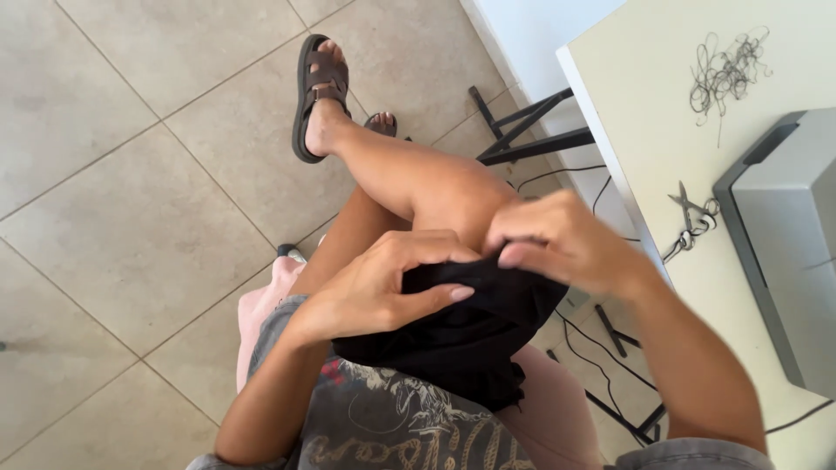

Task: Trimming loose threads from a black garment using small scissors

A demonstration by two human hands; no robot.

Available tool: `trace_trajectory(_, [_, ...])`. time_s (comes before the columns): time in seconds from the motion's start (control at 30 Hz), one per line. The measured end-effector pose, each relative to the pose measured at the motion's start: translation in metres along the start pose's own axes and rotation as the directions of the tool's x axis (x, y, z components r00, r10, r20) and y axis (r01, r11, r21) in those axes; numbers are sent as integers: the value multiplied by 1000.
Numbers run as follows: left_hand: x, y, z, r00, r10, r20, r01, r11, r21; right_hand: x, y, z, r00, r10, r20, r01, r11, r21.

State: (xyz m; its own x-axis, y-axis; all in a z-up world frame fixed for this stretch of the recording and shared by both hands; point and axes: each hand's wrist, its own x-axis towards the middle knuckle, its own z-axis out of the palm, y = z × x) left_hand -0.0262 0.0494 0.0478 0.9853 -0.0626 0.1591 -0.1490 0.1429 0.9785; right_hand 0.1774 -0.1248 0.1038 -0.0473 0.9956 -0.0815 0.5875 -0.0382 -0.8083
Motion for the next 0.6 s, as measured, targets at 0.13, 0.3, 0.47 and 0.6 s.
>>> trace_trajectory(0.13, [-18, 2, -2, 1000, -13, -21, 12, 1000, -27, -20, -6, 6, 993, 106, -54, -106, 994, 4])
trace_trajectory(0.3, [-29, 2, -4, 995, -96, 5, 96, 991, -90, -52, -5, -1, 976, 174, -131, -183, 981, -60])
trace_trajectory(0.47, [-45, 5, -5, 986, -157, -59, 156, 988, -20, -73, -15, -2, 917, 88, -388, -144, 982, -119])
trace_trajectory(0.6, [-56, 1, -2, 987, -136, -90, 132, 990, -56, -87, -22, -2, 903, 83, -421, -158, 977, -146])
